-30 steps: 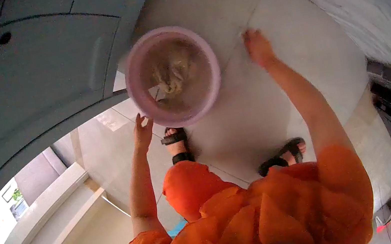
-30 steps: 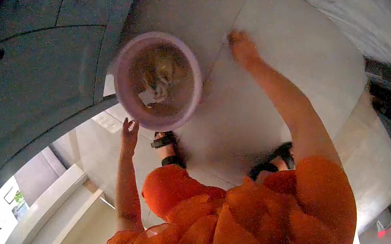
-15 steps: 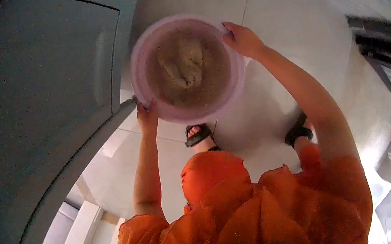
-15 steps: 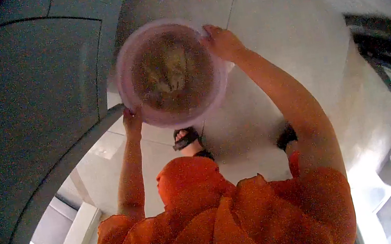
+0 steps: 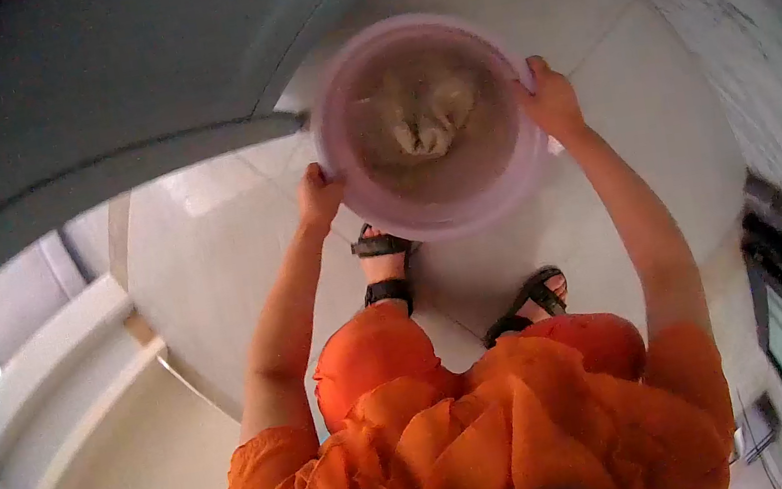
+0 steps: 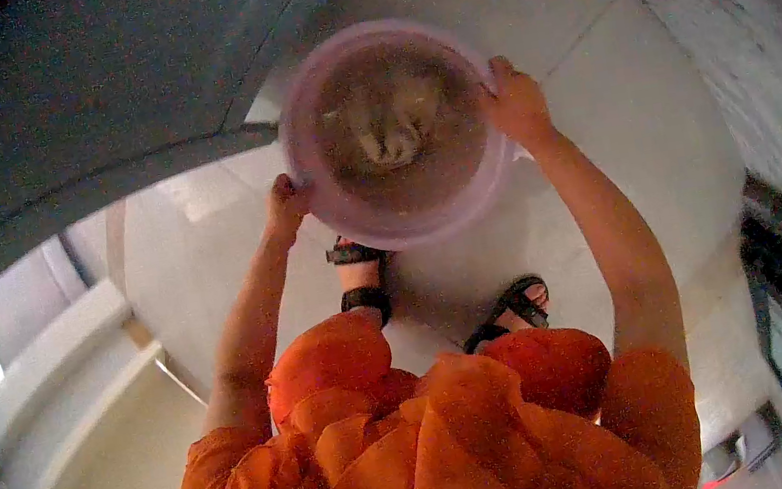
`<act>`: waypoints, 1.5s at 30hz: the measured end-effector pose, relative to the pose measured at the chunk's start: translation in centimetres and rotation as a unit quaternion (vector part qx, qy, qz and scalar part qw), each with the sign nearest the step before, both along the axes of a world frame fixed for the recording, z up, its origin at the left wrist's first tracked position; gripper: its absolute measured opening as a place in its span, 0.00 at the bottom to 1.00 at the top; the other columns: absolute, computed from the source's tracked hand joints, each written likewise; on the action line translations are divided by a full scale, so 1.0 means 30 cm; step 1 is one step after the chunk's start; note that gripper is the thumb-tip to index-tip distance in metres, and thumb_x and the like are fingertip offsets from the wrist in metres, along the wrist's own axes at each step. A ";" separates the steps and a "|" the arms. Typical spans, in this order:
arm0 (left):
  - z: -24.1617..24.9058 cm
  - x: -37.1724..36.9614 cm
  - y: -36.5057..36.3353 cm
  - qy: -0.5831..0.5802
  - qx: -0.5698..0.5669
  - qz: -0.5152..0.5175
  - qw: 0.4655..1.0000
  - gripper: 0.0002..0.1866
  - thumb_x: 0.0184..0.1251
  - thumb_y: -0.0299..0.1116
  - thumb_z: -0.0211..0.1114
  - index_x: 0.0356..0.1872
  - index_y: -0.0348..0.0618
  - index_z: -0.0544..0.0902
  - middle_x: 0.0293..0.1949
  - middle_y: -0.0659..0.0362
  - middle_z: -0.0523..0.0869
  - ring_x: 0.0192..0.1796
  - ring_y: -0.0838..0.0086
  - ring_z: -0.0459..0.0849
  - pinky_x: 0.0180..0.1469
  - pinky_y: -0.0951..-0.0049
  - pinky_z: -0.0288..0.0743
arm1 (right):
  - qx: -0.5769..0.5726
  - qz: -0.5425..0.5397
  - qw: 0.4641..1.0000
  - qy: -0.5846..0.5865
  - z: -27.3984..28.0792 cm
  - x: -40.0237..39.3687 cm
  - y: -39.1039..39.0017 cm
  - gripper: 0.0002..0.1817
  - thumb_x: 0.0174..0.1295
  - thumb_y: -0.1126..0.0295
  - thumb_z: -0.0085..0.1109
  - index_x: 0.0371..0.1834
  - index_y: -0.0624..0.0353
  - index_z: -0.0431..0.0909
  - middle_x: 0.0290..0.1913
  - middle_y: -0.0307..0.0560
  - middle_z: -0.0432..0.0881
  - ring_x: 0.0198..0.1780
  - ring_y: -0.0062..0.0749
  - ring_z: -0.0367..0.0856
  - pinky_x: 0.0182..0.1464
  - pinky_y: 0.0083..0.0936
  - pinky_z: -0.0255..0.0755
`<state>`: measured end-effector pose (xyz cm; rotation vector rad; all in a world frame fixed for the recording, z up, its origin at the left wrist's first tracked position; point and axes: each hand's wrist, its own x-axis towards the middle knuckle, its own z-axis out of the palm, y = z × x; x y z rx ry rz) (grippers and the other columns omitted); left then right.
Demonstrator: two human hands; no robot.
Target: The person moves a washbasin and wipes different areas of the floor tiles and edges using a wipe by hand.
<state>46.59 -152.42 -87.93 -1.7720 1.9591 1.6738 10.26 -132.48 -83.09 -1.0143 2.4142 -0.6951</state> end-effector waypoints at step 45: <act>-0.039 1.197 -1.027 -0.073 -0.013 0.087 0.993 0.15 0.57 0.32 0.64 0.43 0.36 0.74 0.36 0.58 0.79 0.37 0.74 0.77 0.38 0.74 0.72 | -0.033 0.161 0.915 -0.368 -0.160 1.099 -0.793 0.18 0.59 0.65 0.52 0.48 0.65 0.68 0.40 0.60 0.77 0.43 0.56 0.77 0.46 0.44 0.69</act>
